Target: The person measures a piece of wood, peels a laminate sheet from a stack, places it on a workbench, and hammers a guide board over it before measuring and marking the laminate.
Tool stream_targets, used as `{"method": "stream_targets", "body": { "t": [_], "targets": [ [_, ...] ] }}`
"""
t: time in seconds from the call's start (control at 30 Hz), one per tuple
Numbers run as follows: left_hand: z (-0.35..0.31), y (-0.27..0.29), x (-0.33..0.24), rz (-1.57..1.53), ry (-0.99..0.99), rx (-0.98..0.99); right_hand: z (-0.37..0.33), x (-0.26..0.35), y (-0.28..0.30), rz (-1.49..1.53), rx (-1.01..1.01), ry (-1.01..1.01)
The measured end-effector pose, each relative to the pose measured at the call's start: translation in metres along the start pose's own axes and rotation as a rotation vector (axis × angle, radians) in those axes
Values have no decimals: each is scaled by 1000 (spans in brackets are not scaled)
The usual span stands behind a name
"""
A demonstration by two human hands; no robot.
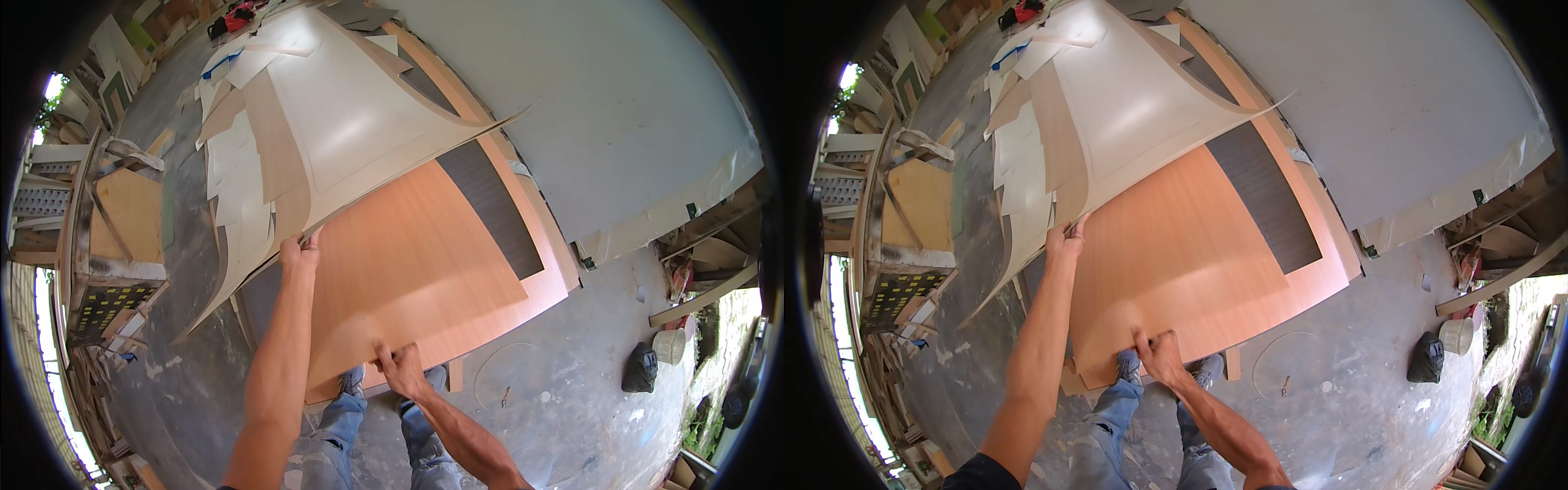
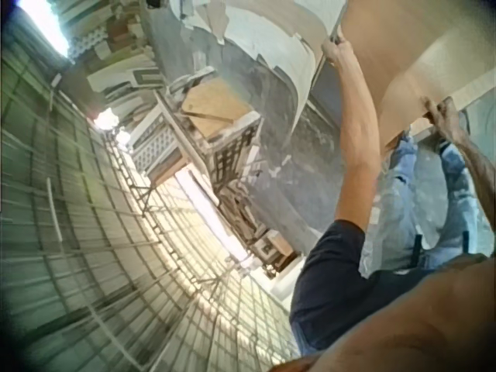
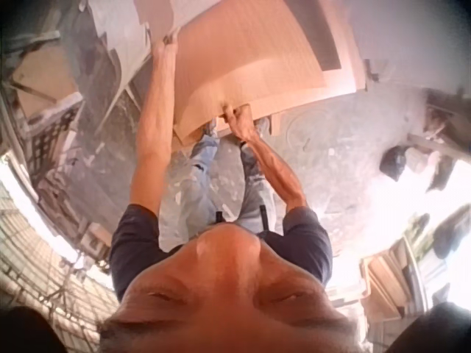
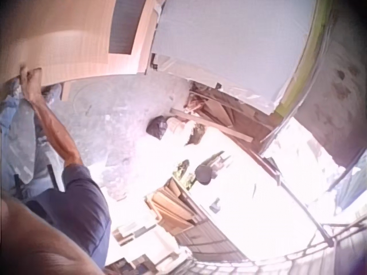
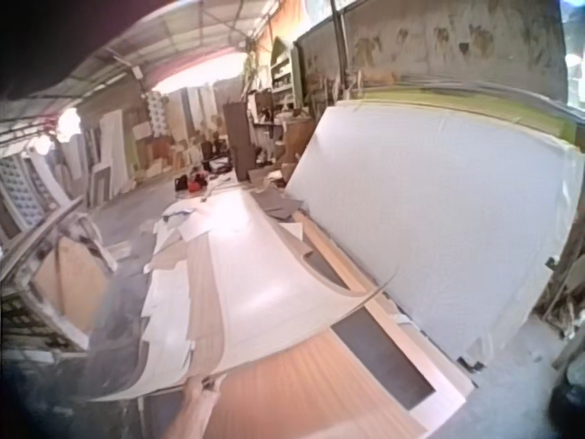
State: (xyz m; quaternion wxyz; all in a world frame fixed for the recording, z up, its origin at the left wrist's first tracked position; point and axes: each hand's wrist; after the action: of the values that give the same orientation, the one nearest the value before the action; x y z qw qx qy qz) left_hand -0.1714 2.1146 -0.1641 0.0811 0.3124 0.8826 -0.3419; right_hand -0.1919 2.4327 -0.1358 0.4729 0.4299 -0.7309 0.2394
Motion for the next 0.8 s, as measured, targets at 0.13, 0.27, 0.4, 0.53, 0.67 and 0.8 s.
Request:
{"method": "stream_targets", "body": {
  "t": [0.13, 0.27, 0.4, 0.53, 0.67, 0.8],
  "targets": [
    [12, 1, -5, 84, -25, 33, -86, -2, 35, 122, -12, -40],
    [31, -15, -19, 163, 15, 67, -187, 3, 90, 197, -71, -281],
    [33, -55, -29, 238, -67, 211, -309, -3, 141, 401, -304, -404],
    [15, -88, -58, 385, -72, 287, -378, 54, 227, 179, -365, -526],
    [5, -107, -50, 358, -52, 304, -437, 91, 304, 50, -466, -615],
    [15, -70, -42, 238, -63, 326, -488, 117, 330, -30, -563, -567]
  ]
}}
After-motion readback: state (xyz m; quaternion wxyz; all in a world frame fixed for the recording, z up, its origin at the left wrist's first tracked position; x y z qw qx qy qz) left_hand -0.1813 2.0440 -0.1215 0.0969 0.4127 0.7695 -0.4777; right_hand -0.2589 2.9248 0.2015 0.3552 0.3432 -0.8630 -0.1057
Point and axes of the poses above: each hand's wrist, its own z-axis towards the middle knuckle, its own y-axis out of the back of the hand, x = y × z, and after that the axes turned 1 degree about z, right-handed
